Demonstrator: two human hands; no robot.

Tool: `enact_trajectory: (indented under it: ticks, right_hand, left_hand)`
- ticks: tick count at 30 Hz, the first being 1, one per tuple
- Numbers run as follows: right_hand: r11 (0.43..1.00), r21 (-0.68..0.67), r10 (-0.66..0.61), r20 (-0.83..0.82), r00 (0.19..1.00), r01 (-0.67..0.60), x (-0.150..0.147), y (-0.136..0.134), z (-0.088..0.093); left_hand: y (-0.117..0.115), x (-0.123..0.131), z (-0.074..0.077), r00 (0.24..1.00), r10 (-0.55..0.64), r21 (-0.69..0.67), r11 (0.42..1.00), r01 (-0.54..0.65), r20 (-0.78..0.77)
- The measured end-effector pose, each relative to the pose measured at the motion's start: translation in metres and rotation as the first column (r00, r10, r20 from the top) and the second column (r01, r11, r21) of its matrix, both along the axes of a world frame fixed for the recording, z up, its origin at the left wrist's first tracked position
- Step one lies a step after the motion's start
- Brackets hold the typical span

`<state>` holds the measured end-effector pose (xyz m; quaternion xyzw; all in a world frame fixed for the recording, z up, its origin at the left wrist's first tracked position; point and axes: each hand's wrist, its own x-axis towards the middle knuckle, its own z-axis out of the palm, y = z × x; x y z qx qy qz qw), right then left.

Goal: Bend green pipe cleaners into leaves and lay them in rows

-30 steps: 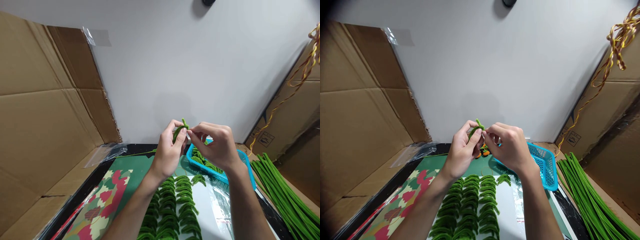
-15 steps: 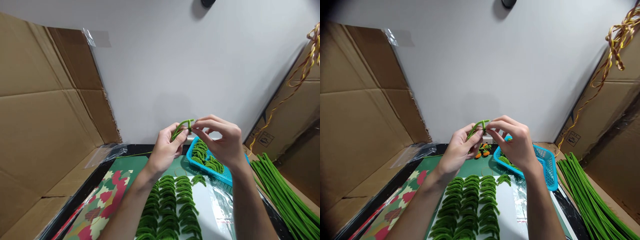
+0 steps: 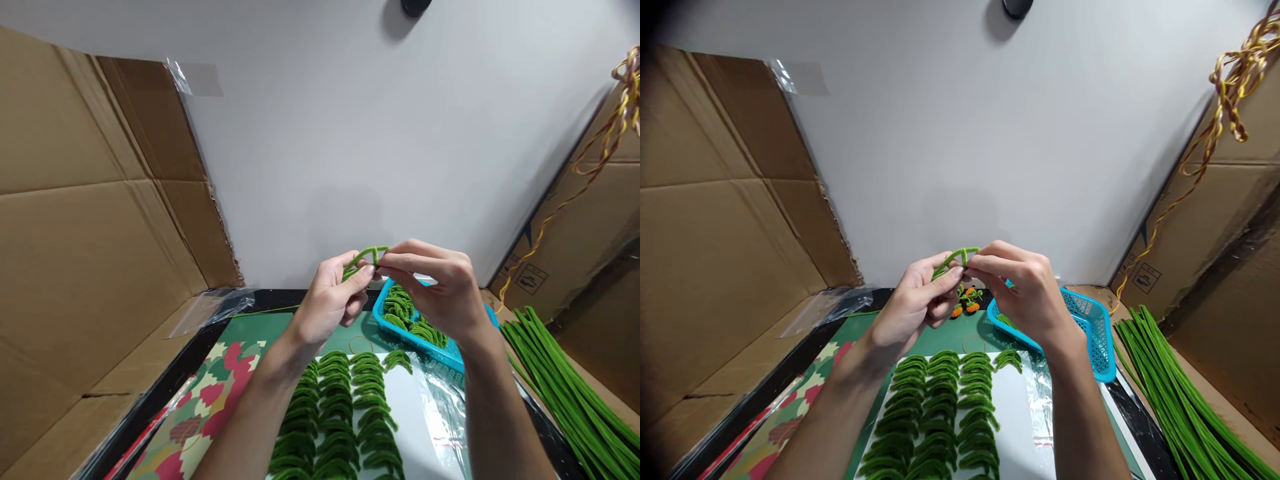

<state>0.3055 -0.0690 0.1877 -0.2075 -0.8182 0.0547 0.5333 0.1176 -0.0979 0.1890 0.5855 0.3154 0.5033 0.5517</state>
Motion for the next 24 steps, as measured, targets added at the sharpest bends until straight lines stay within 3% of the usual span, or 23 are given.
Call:
enact_trajectory:
  ticks: [11,24]
  right_hand:
    - [0.995,0.006,0.095,0.081,0.992,-0.095,0.001,0.000,0.000]
    - [0.983,-0.032,0.181,0.110,0.977,-0.178,0.003,-0.005,0.003]
  left_hand:
    - [-0.004,-0.011,0.009,0.990,-0.140,-0.167,0.976,0.142,0.025]
    - [-0.002,-0.020,0.006,0.961,-0.276,-0.171,0.947,0.272,-0.002]
